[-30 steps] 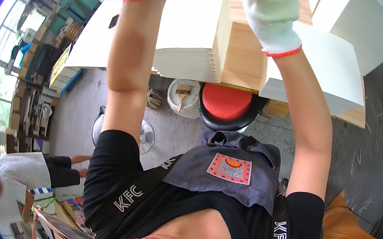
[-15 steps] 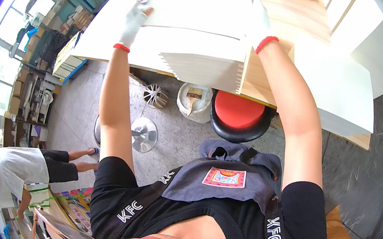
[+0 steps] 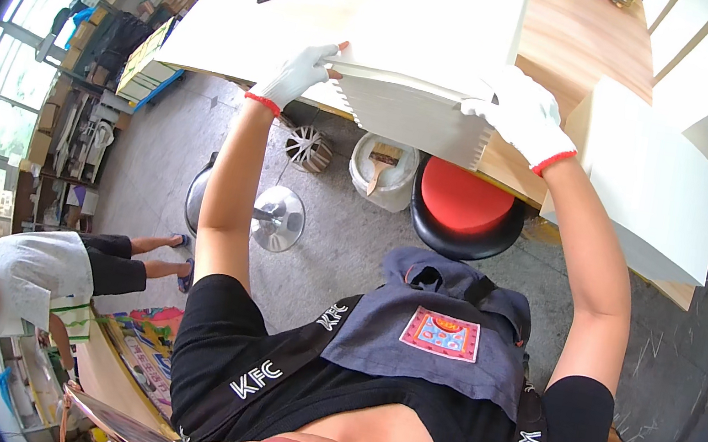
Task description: The person stacks white boards with interlocking edges by hand on a wooden table.
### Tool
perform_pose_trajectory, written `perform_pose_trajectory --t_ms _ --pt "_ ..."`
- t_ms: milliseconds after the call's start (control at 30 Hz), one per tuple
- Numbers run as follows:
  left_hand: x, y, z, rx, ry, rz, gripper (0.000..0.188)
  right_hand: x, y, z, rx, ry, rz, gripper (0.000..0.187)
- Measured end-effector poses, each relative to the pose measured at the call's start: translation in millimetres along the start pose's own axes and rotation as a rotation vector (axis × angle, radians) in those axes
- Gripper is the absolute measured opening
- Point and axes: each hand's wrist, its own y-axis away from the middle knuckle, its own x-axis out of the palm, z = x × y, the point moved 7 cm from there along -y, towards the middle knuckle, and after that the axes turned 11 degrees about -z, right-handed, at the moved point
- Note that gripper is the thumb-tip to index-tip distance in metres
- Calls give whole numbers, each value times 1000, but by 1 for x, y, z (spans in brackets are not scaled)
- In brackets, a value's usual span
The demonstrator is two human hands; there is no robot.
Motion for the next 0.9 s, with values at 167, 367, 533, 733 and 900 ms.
perform_pose_trajectory --t_ms 167,367,533,733,900 --pt "-2 0 1 28 -47 -17 51 3 9 -3 -28 -10 -62 47" --pt "-3 -1 -2 23 42 7 47 7 14 -8 -62 -78 -48 40" --pt "-7 -1 -4 101 2 -10 25 16 15 -16 -89 -66 -115 34" --pt "-4 -8 7 128 -51 13 29 20 16 -17 -116 -46 -140 32" --pt "-5 -4 -1 123 -97 -11 30 20 19 -16 -176 9 -210 32"
